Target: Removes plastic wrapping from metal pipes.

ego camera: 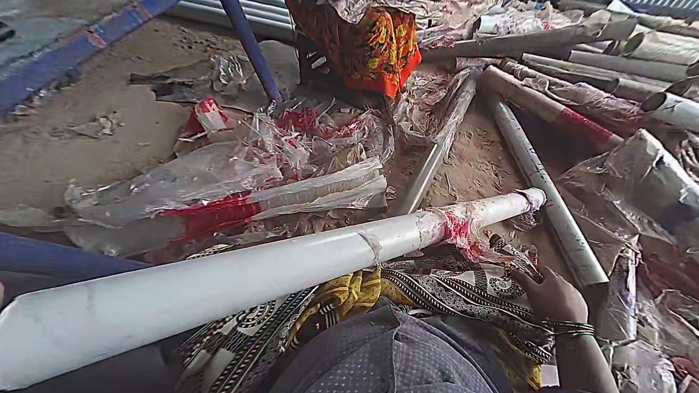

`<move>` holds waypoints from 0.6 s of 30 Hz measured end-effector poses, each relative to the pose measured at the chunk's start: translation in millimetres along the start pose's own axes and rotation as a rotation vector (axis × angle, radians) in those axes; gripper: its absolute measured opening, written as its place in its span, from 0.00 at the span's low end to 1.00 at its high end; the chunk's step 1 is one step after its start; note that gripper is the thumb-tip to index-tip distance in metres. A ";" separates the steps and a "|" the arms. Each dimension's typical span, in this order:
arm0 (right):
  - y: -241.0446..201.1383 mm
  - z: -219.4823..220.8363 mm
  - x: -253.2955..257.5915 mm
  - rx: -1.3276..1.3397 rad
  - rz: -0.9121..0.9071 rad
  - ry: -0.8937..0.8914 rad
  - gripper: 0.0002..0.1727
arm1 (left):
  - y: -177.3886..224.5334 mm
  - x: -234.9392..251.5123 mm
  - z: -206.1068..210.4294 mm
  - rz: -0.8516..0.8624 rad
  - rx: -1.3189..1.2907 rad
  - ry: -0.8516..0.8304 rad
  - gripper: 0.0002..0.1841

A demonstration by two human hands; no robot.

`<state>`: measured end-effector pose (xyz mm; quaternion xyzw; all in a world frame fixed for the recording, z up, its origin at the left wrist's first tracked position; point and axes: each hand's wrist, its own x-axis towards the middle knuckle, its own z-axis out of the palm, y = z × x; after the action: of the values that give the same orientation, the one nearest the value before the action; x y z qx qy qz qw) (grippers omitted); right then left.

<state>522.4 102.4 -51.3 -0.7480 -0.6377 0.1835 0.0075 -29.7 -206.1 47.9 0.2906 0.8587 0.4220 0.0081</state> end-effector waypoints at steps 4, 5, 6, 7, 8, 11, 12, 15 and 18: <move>-6.4 -2.3 0.7 -0.047 0.018 -0.106 0.38 | -59.6 14.1 3.6 -0.162 -0.270 -0.211 0.29; -4.4 -3.4 0.6 -0.035 0.014 -0.109 0.39 | -56.6 12.6 6.7 -0.188 -0.344 -0.212 0.28; -2.6 -4.4 0.6 -0.029 0.005 -0.108 0.39 | -51.8 9.9 9.6 -0.201 -0.391 -0.199 0.26; -1.7 -5.1 0.9 -0.027 0.001 -0.109 0.39 | -47.1 6.9 12.5 -0.203 -0.412 -0.167 0.24; -1.9 -5.5 0.6 -0.026 -0.006 -0.106 0.39 | -43.4 3.5 14.5 -0.198 -0.429 -0.129 0.22; -4.8 -5.9 -0.9 -0.028 -0.019 -0.097 0.38 | -28.2 -12.4 14.3 -0.205 -0.421 -0.035 0.21; -5.6 -6.6 -1.4 -0.030 -0.023 -0.094 0.37 | -23.6 -19.6 13.2 -0.212 -0.413 -0.018 0.21; -9.3 -8.6 -4.0 -0.014 -0.041 -0.067 0.34 | -16.8 -40.8 9.1 -0.252 -0.431 0.017 0.21; -15.7 -11.5 -6.3 0.002 -0.075 -0.049 0.32 | -14.9 -58.2 4.2 -0.267 -0.467 0.023 0.20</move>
<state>510.0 101.9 -35.1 -0.7188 -0.6652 0.2020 -0.0006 12.4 -239.6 20.9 0.1604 0.7690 0.6069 0.1208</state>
